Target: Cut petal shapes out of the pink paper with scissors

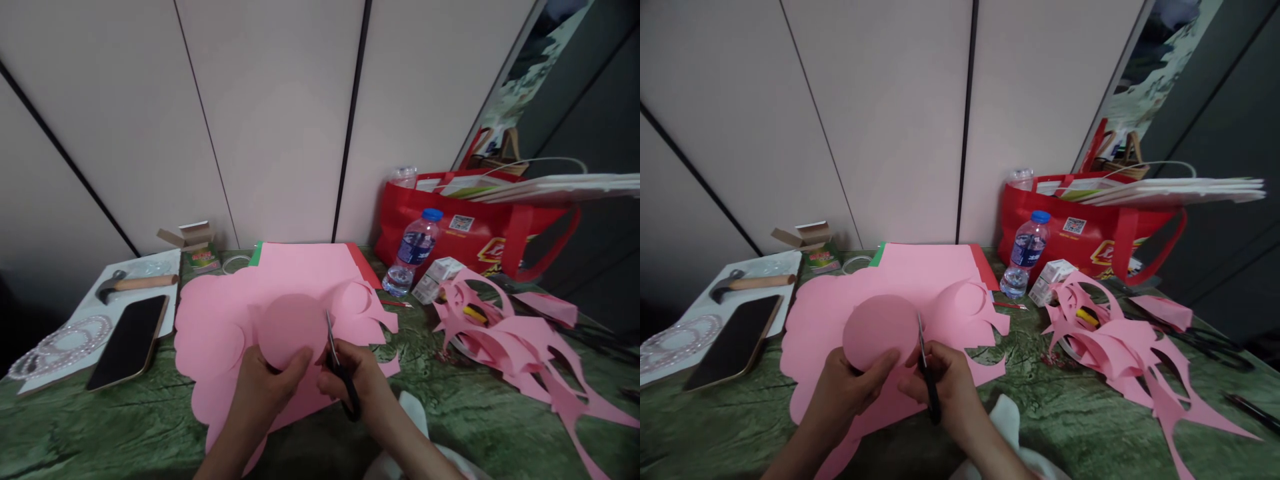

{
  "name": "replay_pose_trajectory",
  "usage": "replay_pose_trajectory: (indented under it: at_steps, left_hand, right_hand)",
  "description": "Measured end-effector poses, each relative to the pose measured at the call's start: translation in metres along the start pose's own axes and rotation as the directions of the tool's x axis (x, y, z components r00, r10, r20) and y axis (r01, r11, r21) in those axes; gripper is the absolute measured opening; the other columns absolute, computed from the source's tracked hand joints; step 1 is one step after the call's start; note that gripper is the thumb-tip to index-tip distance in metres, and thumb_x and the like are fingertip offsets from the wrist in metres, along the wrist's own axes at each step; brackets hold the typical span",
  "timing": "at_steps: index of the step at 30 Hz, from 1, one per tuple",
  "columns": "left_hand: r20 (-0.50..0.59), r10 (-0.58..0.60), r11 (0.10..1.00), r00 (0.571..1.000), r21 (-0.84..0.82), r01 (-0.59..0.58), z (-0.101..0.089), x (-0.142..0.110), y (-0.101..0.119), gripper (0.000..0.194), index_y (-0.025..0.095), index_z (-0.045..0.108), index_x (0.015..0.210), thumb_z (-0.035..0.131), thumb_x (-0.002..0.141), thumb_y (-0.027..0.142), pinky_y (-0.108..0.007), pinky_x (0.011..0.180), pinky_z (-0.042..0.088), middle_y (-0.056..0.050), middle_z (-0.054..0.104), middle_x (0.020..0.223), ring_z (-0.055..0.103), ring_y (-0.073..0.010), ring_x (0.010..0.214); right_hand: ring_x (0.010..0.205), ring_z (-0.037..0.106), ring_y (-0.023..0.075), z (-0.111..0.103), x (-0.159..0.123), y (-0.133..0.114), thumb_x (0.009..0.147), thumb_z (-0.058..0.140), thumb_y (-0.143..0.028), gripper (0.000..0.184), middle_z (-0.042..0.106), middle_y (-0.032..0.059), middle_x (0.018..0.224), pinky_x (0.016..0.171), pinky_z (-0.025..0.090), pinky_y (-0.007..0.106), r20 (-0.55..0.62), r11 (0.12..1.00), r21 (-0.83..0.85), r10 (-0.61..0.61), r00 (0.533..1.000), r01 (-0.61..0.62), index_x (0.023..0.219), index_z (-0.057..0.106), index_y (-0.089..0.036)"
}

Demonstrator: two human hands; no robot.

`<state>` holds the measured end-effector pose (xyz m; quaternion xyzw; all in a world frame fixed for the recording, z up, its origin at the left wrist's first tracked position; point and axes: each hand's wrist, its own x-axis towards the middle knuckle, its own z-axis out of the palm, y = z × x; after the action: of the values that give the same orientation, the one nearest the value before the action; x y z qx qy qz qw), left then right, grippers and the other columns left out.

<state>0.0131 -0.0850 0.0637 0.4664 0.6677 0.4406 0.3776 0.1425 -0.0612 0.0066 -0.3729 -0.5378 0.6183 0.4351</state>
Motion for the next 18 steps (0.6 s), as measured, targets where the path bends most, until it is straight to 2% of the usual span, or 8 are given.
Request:
replay_pose_trajectory:
  at_steps: [6,18]
  left_hand:
    - [-0.012,0.039,0.999,0.999,-0.001,-0.039,-0.0011,0.0032,-0.0046,0.041,0.019,0.035,0.035,0.059,0.062,0.039,-0.022,0.036,0.015,0.007,0.029,0.032,0.024,-0.0051,0.033]
    - [0.005,0.019,0.997,1.0,-0.079,-0.019,-0.001,0.0014,-0.0006,0.044,0.019,0.037,0.031,0.06,0.064,0.037,-0.022,0.035,0.018,0.006,0.031,0.026,0.027,-0.0058,0.028]
  right_hand:
    - [0.042,0.041,0.0073,-0.0005,0.0,-0.001,0.06,0.071,-0.028,0.023,0.048,-0.0069,0.047,0.039,0.034,0.018,-0.002,0.999,0.005,0.039,0.999,-0.039,0.071,0.054,-0.016]
    - [0.039,0.043,0.0088,0.0016,-0.0007,-0.0055,0.057,0.073,-0.039,0.031,0.048,-0.0056,0.045,0.038,0.034,0.019,-0.027,0.999,-0.001,0.041,0.999,-0.041,0.068,0.055,-0.017]
